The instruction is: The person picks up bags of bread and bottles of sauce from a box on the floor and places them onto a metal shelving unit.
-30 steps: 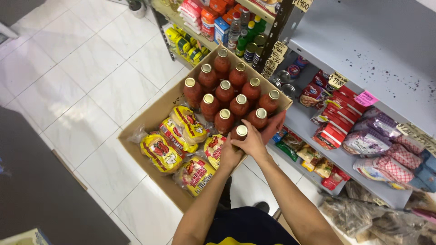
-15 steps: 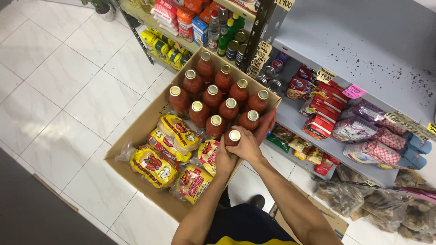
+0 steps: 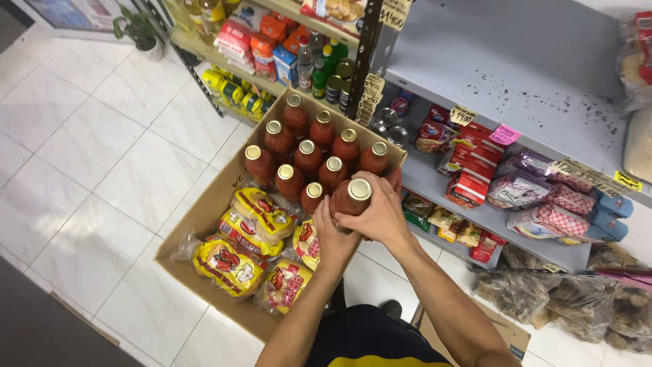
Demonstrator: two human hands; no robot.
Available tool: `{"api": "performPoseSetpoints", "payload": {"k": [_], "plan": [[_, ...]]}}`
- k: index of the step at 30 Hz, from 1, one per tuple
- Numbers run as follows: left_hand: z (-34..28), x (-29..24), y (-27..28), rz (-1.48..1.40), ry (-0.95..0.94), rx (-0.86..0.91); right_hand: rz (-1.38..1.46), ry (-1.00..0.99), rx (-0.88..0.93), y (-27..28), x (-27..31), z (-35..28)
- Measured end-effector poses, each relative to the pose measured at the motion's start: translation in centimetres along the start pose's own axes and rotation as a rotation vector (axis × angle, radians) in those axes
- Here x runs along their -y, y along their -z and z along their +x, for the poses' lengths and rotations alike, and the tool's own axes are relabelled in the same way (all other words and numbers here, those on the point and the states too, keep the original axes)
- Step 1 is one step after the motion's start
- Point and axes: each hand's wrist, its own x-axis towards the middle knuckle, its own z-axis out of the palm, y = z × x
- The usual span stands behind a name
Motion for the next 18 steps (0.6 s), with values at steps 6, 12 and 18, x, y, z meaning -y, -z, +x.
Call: {"api": "performPoseSetpoints", "payload": {"k": [6, 12, 18], "plan": [[2.8, -5.4, 1.6, -0.037, -0.188, -0.143, 0.046, 0.049, -0.106, 2.5, 0.9, 0.9], [7.2, -10.1, 0.7, -0.092, -0.328, -0.222, 0.204, 0.232, -0.309, 5.7, 1.7, 3.3], [12.4, -15.6, -1.3, -0.219, -0.431, -0.185, 0.273, 0.073, -0.085, 11.1, 5.4, 5.8]]}}
